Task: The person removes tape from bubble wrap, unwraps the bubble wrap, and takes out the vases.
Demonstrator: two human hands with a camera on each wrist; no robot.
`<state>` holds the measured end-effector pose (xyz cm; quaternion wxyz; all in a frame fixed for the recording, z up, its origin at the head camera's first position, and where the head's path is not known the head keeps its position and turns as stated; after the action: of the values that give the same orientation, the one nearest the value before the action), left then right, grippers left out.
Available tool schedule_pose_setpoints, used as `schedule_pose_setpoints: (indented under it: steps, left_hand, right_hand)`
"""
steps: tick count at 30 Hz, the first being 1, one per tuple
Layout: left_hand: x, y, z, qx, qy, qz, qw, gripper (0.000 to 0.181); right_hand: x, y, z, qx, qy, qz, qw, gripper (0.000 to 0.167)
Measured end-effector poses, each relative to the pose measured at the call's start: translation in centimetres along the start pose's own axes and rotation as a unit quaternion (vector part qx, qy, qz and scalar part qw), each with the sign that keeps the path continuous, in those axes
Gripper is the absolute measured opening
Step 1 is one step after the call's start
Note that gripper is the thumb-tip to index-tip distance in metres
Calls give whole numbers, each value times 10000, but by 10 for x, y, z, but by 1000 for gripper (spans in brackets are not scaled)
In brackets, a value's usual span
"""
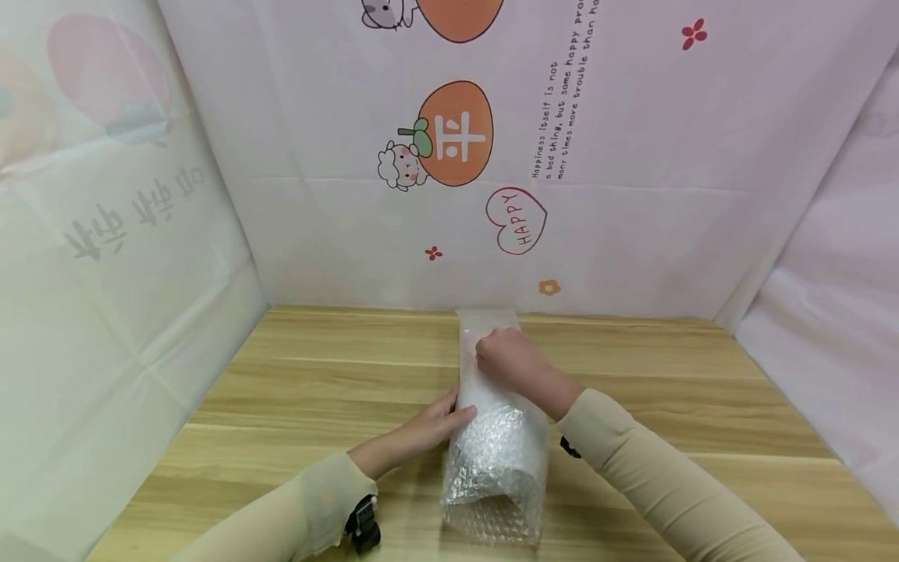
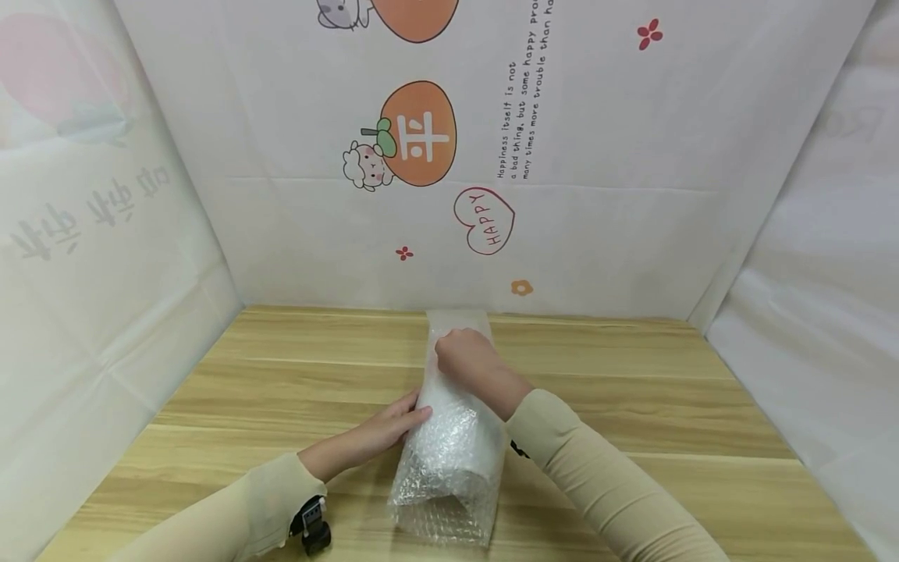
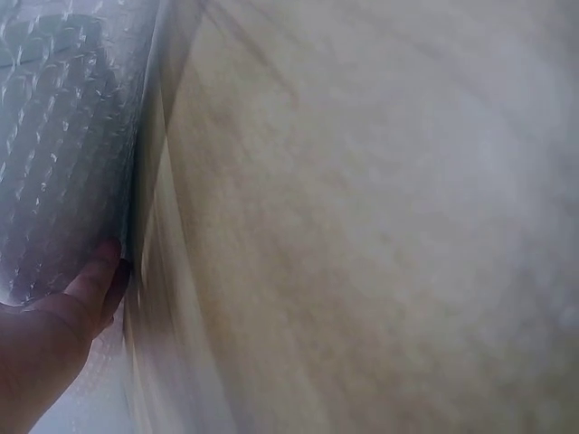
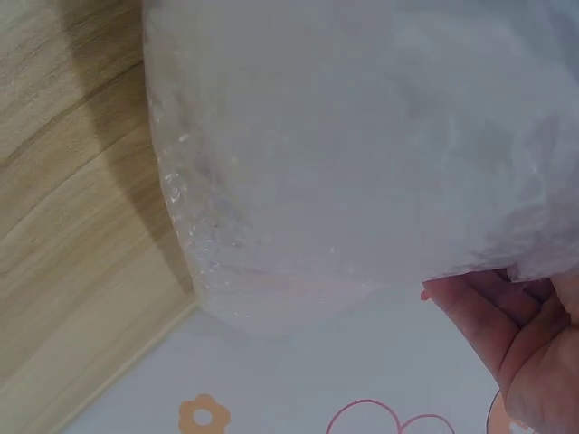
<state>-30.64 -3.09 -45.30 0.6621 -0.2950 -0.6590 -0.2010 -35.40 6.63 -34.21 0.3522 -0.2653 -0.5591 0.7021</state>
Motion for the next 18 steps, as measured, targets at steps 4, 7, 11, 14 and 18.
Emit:
schedule_pose_setpoints:
  steps: [4,7,11,14,18]
  left_hand:
    - [-2,1,1,-53,36,-200,9998,72]
    - [-2,1,1,-51,13,-255,9997,71]
    - [-2,1,0,-38,8,-233,9997,71]
    - [-1,0,0,-23,-6,-226,9997,71]
    - [-1,0,0,-7,-50,-203,9998,71]
  right_hand:
    - [9,0,-2,225,307,596,9975,38]
    - [16,-1,-4,454,505,986,9928,36]
    - [20,-2,-7,675,626,1345,9866,28]
    - [24,-2,-9,706,772,1615,9813,25]
    - [31,2,-12,549,1068,1919,9740,21]
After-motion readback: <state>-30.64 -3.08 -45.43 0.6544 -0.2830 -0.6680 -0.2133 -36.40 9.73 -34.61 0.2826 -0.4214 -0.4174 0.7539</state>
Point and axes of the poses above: each hand's wrist, its own z-axis towards the middle knuckle, its own y-axis out of the palm, x = y × z, the point moved 7 cm from there along z, towards the middle knuckle, and after that the axes turned 2 degrees about -x, right-handed, at the moved point
